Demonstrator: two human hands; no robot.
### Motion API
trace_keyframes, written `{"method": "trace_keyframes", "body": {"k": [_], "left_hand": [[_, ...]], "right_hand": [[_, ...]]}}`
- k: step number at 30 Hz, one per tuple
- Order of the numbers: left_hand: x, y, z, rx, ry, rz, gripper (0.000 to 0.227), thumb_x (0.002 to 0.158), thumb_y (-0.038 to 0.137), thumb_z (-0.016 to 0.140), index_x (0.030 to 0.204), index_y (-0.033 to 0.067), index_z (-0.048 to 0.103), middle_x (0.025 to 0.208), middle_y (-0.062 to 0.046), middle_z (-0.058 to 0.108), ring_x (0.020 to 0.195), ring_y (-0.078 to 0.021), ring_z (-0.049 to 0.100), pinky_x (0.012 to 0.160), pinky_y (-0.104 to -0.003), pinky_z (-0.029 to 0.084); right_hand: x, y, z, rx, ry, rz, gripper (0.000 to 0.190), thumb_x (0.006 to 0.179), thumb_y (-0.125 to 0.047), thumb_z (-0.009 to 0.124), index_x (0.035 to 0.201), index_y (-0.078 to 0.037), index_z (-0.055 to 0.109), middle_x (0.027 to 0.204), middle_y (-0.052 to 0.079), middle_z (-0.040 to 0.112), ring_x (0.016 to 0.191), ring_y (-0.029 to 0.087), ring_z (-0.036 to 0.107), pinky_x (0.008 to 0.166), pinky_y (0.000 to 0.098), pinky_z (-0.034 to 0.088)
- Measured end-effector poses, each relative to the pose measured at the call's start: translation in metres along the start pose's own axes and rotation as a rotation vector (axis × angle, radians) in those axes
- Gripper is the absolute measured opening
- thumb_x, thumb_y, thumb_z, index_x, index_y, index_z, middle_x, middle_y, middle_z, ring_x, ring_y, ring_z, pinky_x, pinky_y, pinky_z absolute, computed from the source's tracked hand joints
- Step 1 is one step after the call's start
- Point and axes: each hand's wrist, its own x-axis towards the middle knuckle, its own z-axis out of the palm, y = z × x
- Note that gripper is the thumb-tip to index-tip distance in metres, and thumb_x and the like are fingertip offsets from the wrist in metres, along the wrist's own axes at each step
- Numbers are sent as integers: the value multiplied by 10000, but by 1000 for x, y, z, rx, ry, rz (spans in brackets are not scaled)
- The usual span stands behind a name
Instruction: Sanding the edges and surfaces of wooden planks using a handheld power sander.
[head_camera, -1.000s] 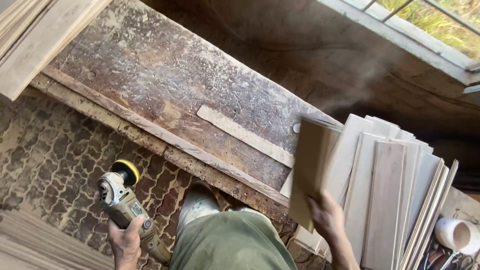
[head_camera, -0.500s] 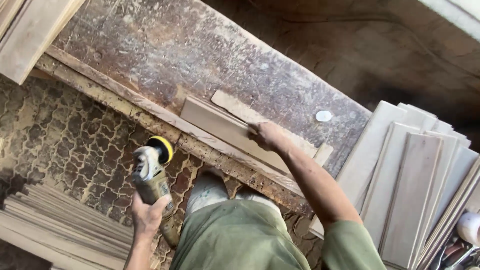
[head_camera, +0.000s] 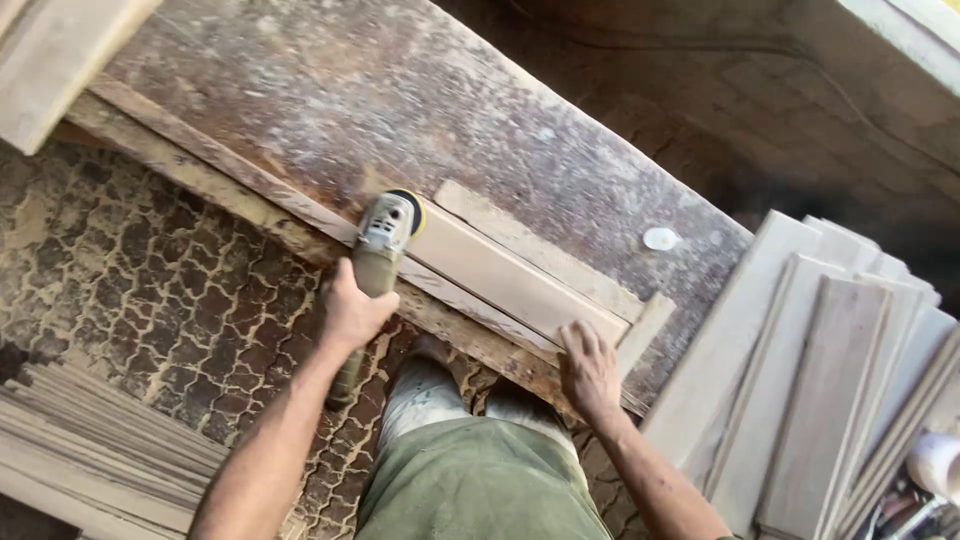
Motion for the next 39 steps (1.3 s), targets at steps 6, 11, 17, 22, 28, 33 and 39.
{"method": "trace_keyframes", "body": {"k": [6,11,17,22,28,33,39], "left_hand": [[-65,57,35,75,-68,-61,1046,631,244,797,1539,-4,342,1347,-333,584,1268,-473,573,1065,-594,484],[-133,83,123,493,-286,97,870,722,431,715,1428,15,423,1117,-300,707,1087,-477,697,913,-609,560],[-180,91,211,536,-418,432,815,715,348,751,1382,-24,467,1088,-285,685,1019,-500,701,853,-628,576],[-177,94,215,573,-466,487,769,719,407,762,1317,13,482,1069,-227,663,1015,-464,695,829,-595,581],[-114,97,104,486,-362,282,793,745,342,750,1387,-14,449,1041,-253,701,1020,-467,711,844,-579,580],[-51,71,25,123,-171,22,732,709,134,697,1384,-35,468,1004,-300,698,927,-477,710,808,-567,582],[-71,76,44,258,-92,-48,946,664,371,720,1490,34,407,1290,-289,647,1229,-455,618,1013,-569,499]], "right_hand": [[-67,26,7,373,368,-99,372,885,-257,749,1213,-86,717,1287,167,638,1288,403,580,1052,474,489],[-83,42,19,818,465,220,334,929,-181,710,1258,-126,728,1139,121,721,1139,344,682,970,444,551],[-92,71,-9,1086,432,640,284,942,-159,730,1223,-137,757,1066,138,780,1060,269,735,893,388,602],[-71,82,-7,947,345,678,289,893,-223,792,1172,-152,776,1006,140,777,1019,289,736,869,416,597],[-30,79,34,659,93,719,287,837,-521,819,1025,-306,794,848,-20,777,925,222,753,827,419,599],[-20,74,16,645,83,738,203,826,-476,819,930,-302,802,781,-5,763,891,265,752,774,452,579],[-26,83,4,832,127,733,198,823,-387,818,914,-211,821,803,91,763,854,279,749,710,431,568]]}}
